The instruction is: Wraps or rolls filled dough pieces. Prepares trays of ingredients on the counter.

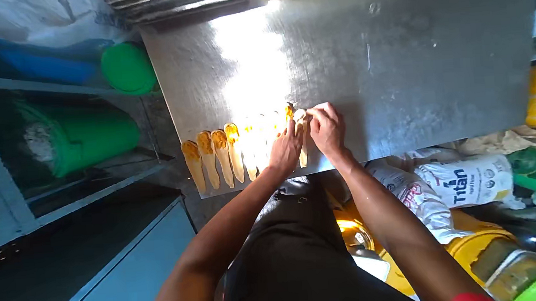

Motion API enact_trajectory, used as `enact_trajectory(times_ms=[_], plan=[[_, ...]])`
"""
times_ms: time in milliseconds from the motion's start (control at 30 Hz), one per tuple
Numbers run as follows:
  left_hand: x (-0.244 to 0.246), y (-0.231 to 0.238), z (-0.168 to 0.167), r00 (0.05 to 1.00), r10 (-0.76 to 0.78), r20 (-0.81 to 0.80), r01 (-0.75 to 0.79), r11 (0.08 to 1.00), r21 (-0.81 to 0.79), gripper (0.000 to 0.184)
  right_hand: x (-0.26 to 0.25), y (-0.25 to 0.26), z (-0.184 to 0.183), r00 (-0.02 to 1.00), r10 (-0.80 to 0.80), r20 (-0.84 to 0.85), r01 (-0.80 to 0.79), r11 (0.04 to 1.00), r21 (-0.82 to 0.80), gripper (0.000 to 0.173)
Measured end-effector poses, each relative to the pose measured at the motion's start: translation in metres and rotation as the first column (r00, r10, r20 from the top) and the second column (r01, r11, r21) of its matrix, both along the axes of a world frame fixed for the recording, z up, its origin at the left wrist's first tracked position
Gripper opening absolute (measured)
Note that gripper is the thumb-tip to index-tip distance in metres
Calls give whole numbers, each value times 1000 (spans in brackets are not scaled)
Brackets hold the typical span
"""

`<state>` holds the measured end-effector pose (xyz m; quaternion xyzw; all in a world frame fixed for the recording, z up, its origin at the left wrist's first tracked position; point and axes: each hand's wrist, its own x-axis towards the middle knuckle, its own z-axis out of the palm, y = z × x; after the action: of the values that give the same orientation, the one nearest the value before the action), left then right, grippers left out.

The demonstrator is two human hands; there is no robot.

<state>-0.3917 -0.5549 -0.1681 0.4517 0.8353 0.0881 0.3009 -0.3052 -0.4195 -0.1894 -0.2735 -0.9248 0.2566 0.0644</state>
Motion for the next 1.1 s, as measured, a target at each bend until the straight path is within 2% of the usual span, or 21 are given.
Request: enact_trajectory(times_ms=[67,167,233,333,467,533,567,633,700,800,867,933,1000,1067,1100], plan=[[12,-23,2,997,-40,72,38,999,22,39,-26,3,-8,999,-28,-47,31,997,67,24],[49,-54,-7,978,-129,162,122,991,50,31,-55,-4,-39,998,41,56,-52,976,211,40],[66,-63,-14,970,-218,109,208,973,96,27,-69,3,-55,992,116,52,-126,957,262,42],[90,-69,-28,956,-292,-23,293,950,107,35,-91,25,-46,985,172,18,-169,937,305,41],[110,-77,-52,956,-271,-111,278,959,56,38,-125,53,-41,992,123,20,-120,909,399,49],[112,-81,-57,947,-287,-147,296,954,41,37,-129,59,-53,994,112,16,-108,892,439,43],[112,-83,-57,940,-304,-156,314,948,48,37,-126,56,-57,994,91,55,-106,900,423,42],[112,-88,-56,930,-330,-164,350,930,115,37,-102,39,-59,989,58,135,-104,925,366,61],[114,-94,-58,920,-355,-165,381,911,161,37,-57,8,-55,976,105,191,-158,944,290,74],[118,-102,-65,917,-367,-156,391,905,168,39,29,-49,-34,957,205,204,-245,949,200,71],[119,-106,-67,910,-379,-171,406,898,169,41,59,-67,-28,974,187,125,-208,961,181,64],[120,-108,-68,894,-398,-205,431,889,155,41,59,-65,-27,991,128,34,-133,964,229,53],[119,-108,-65,891,-397,-220,433,889,151,40,37,-53,-35,998,66,5,-65,960,274,44],[115,-104,-61,898,-394,-194,421,899,124,38,2,-36,-49,997,80,13,-79,944,322,36],[114,-101,-61,903,-388,-183,410,906,106,38,-13,-26,-53,994,112,13,-109,932,346,37]])
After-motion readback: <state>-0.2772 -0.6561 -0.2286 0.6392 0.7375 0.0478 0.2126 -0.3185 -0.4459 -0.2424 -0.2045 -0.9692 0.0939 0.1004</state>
